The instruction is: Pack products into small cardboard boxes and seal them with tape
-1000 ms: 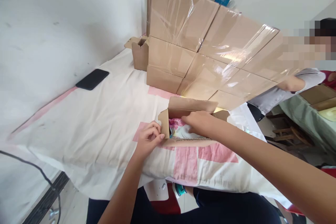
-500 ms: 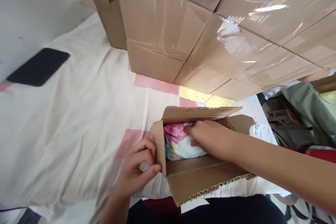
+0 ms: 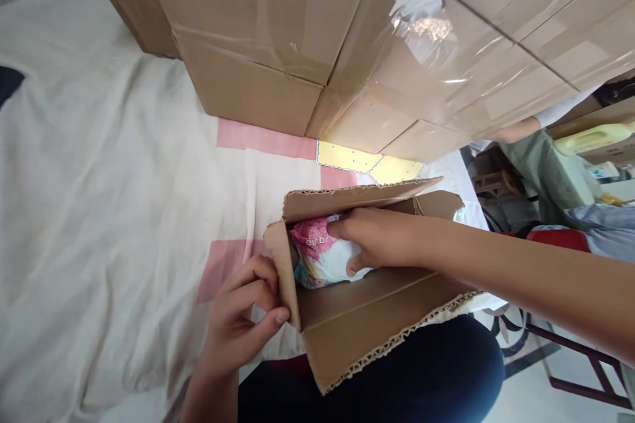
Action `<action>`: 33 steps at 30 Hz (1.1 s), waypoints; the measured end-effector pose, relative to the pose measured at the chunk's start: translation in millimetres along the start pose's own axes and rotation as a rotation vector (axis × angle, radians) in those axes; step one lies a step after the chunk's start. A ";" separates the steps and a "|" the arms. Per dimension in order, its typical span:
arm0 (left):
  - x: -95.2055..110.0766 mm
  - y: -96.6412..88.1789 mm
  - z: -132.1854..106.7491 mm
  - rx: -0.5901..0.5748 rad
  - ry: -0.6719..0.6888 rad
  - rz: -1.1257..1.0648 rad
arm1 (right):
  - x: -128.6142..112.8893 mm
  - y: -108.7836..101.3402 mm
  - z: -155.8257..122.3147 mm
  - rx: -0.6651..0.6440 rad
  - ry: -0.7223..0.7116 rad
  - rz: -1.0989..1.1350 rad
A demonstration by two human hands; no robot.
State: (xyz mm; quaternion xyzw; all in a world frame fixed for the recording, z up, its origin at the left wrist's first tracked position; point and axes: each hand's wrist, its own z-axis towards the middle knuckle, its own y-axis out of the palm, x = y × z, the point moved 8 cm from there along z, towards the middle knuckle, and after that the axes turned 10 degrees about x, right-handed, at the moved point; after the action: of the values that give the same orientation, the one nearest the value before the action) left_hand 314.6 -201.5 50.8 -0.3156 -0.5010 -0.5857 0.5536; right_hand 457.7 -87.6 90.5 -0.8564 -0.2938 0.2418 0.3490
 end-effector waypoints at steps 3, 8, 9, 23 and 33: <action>0.0 -0.9 -1.2 -0.002 0.003 0.007 | -2.2 1.7 -3.4 0.043 -0.008 -0.083; -0.5 2.4 -3.0 -0.009 -0.001 -0.039 | -10.1 11.6 -10.8 0.150 0.044 -0.248; -0.5 3.2 -2.8 -0.006 -0.002 -0.049 | -12.0 13.6 -12.0 0.161 0.051 -0.267; -9.0 4.0 -6.4 0.096 0.014 0.024 | -5.9 12.1 -7.0 0.225 0.134 -0.151; -22.4 -3.9 -5.6 0.274 0.136 0.035 | -31.5 17.6 -36.5 0.446 0.151 -0.378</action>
State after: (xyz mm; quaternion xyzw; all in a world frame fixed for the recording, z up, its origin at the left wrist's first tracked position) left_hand 316.1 -199.8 27.5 -0.2055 -0.5320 -0.5223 0.6340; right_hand 463.8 -135.7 107.4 -0.7043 -0.3610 0.1668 0.5881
